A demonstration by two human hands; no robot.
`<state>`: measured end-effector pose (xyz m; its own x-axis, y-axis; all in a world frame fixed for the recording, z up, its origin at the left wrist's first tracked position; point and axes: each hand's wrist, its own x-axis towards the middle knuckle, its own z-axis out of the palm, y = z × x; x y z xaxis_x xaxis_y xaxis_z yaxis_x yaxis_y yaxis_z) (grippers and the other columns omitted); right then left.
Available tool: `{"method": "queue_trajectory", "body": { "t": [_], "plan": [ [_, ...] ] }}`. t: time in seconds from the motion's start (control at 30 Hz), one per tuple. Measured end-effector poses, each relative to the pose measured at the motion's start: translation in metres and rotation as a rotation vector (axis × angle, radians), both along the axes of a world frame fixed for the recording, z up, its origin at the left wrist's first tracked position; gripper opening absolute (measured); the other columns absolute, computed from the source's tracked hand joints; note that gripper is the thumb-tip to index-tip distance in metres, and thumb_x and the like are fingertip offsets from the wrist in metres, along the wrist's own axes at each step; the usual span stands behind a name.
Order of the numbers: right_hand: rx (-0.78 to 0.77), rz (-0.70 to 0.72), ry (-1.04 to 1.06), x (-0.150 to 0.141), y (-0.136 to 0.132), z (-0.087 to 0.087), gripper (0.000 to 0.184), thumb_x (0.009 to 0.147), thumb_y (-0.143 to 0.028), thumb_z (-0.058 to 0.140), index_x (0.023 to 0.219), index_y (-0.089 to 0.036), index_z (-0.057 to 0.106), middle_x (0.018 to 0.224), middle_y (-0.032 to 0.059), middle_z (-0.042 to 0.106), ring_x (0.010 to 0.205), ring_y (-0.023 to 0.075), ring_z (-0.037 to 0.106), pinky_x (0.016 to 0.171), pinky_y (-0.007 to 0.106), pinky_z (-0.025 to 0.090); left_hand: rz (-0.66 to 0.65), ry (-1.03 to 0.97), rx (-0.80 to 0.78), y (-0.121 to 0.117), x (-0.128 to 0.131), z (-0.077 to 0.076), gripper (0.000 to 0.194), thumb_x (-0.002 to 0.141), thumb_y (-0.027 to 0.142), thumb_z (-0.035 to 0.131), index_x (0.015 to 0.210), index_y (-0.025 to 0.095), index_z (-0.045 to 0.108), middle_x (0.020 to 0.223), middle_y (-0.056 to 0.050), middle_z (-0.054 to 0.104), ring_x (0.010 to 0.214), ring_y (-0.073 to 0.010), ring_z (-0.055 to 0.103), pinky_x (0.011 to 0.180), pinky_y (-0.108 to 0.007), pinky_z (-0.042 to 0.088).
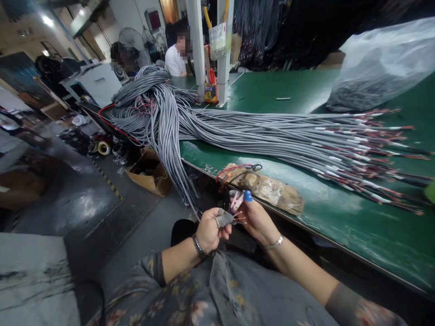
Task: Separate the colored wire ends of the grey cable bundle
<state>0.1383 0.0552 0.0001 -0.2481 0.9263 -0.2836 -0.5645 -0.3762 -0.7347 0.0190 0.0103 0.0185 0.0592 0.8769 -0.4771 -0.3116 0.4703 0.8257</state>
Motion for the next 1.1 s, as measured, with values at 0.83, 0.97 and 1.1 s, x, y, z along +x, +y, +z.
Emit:
{"method": "queue_trajectory", "body": {
  "t": [0.83,0.97,1.1],
  "plan": [
    [0.371,0.362,-0.512,0.029,-0.022,0.008,0.037,0.067,-0.055,0.073,0.074,-0.019,0.068,0.071,0.0023,0.065,0.066,0.0170,0.054,0.063,0.030,0.043,-0.324,0.155,-0.021,-0.008,-0.009,-0.016,0.043,0.052,0.051,0.076,0.058,0.014,0.054,0.046,0.000,0.059,0.036,-0.0103,0.054,0.037,-0.019,0.040],
    [0.193,0.366,-0.457,0.033,-0.027,-0.004,0.048,0.059,-0.061,0.076,0.075,-0.018,0.064,0.069,0.0009,0.062,0.062,0.0142,0.051,0.058,0.028,0.041,-0.193,0.128,0.007,-0.009,-0.008,-0.015,0.054,0.047,0.061,0.077,0.059,0.014,0.053,0.047,0.000,0.060,0.037,-0.0101,0.055,0.037,-0.018,0.039],
    [0.175,0.266,-0.409,0.027,-0.031,-0.010,0.048,0.057,-0.062,0.076,0.069,-0.018,0.060,0.063,-0.0007,0.059,0.060,0.0134,0.049,0.062,0.029,0.042,-0.225,0.136,0.012,-0.008,-0.007,-0.015,0.057,0.044,0.064,0.077,0.059,0.014,0.054,0.048,-0.001,0.060,0.038,-0.0107,0.056,0.039,-0.020,0.042]
  ]
}}
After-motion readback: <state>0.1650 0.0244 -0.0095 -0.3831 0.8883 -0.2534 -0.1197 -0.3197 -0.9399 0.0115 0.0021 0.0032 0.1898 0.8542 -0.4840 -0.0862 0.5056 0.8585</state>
